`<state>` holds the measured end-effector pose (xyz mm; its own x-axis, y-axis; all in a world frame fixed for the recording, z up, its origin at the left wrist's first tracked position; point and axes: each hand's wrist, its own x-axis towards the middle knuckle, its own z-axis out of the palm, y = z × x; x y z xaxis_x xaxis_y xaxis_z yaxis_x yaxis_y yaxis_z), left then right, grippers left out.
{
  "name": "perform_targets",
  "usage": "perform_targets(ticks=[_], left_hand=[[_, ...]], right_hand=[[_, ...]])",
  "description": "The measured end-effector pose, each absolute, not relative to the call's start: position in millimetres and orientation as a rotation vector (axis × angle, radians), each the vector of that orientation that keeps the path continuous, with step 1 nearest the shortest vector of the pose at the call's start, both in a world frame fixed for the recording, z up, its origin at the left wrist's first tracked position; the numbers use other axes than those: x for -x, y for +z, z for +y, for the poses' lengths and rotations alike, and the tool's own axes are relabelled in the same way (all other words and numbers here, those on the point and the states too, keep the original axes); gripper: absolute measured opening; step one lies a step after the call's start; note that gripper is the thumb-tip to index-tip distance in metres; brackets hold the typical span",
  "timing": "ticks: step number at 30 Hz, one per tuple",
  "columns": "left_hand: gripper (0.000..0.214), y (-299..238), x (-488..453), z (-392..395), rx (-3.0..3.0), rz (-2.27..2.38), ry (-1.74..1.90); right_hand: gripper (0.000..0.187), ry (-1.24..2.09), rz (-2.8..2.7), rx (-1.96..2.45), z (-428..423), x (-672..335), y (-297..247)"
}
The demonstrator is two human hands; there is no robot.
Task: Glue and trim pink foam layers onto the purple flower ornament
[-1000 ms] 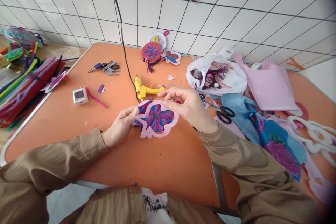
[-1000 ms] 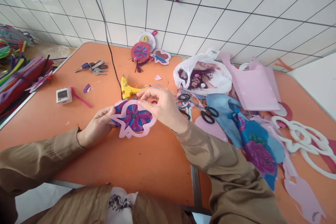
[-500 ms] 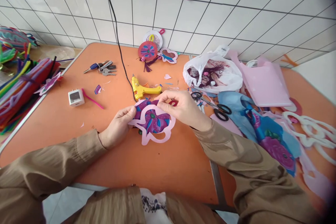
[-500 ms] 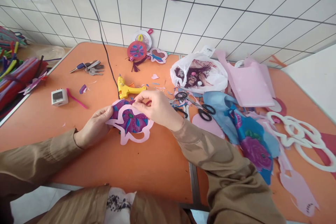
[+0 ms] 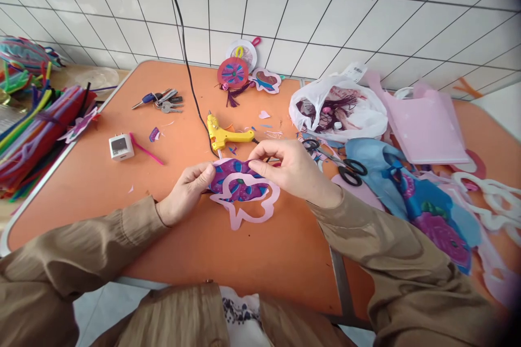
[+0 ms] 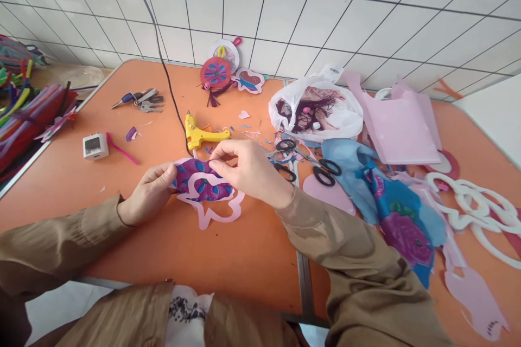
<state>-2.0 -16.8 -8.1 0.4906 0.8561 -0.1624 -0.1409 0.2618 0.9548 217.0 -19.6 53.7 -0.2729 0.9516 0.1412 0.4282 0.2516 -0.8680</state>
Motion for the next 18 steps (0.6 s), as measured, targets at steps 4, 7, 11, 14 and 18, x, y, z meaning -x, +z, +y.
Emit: perform_targets(ticks=[4,7,11,14,18], left_hand=[[0.056,4,2,-17,-1.261,0.700,0.776],[0.053,11,-2,-16,-1.348,0.838,0.828],[0.043,12,-7,-15,-1.351,0.953,0.830],[0.046,11,-8,-15,-1.289,0.935,0.827],[0.043,14,-7,-17,-1.258,0.912,0.843]], right_hand=[[0.011,0.817,-1.840,1.271,-23,-213,50],[0.012,0.771,-1.869,1.244,-24,-209,47],[0.012,0.814,-1.907,1.202,-25,-208,47],[0.011,0.817,-1.957,1.160,-24,-210,50],[0.014,0.788,-1.982,1.171,-23,-214,47]])
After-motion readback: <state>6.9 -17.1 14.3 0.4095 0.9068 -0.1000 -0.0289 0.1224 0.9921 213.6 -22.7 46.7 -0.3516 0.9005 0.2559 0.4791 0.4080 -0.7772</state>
